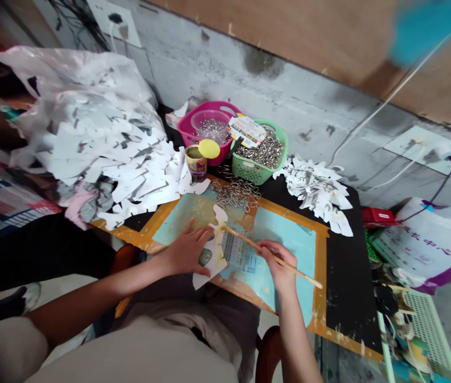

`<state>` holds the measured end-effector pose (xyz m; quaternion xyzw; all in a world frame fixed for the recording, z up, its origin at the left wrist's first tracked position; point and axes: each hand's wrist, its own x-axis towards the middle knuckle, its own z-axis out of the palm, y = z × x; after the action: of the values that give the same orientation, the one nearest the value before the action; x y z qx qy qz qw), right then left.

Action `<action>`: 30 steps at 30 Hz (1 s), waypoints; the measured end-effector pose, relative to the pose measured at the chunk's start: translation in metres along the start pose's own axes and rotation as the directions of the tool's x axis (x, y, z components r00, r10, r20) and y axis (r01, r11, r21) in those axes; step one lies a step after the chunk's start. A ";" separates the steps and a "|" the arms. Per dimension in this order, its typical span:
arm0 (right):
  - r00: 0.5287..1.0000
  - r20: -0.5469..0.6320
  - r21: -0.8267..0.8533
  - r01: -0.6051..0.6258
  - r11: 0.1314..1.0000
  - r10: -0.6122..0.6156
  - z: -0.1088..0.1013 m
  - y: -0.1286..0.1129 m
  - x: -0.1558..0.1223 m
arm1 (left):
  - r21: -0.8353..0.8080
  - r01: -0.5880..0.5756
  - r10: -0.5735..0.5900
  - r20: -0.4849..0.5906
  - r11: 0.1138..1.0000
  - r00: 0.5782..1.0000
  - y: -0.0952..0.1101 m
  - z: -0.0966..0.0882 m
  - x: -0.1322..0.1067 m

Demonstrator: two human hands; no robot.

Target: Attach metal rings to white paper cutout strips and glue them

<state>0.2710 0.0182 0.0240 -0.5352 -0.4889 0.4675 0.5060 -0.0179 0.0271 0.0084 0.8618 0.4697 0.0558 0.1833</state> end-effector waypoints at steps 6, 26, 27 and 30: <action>0.981 0.171 -0.112 0.109 0.988 -0.088 -0.007 0.002 -0.001 | -0.015 -0.005 0.005 -0.018 1.000 1.000 -0.003 0.005 -0.001; 0.949 0.311 -0.093 -0.028 0.995 0.056 -0.008 -0.019 0.020 | -0.041 -0.019 0.016 -0.056 0.999 0.998 -0.003 0.006 -0.002; 0.944 0.326 -0.080 -0.029 0.996 0.054 -0.008 -0.020 0.020 | -0.041 -0.022 0.019 -0.059 0.999 0.998 -0.003 0.006 -0.002; 0.944 0.326 -0.055 -0.038 0.998 0.054 -0.008 -0.021 0.023 | -0.040 -0.024 0.021 -0.064 0.999 0.998 -0.004 0.006 -0.003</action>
<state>0.2801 0.0407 0.0454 -0.4733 -0.5644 0.5497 0.3939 -0.0207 0.0253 0.0018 0.8609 0.4644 0.0946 0.1853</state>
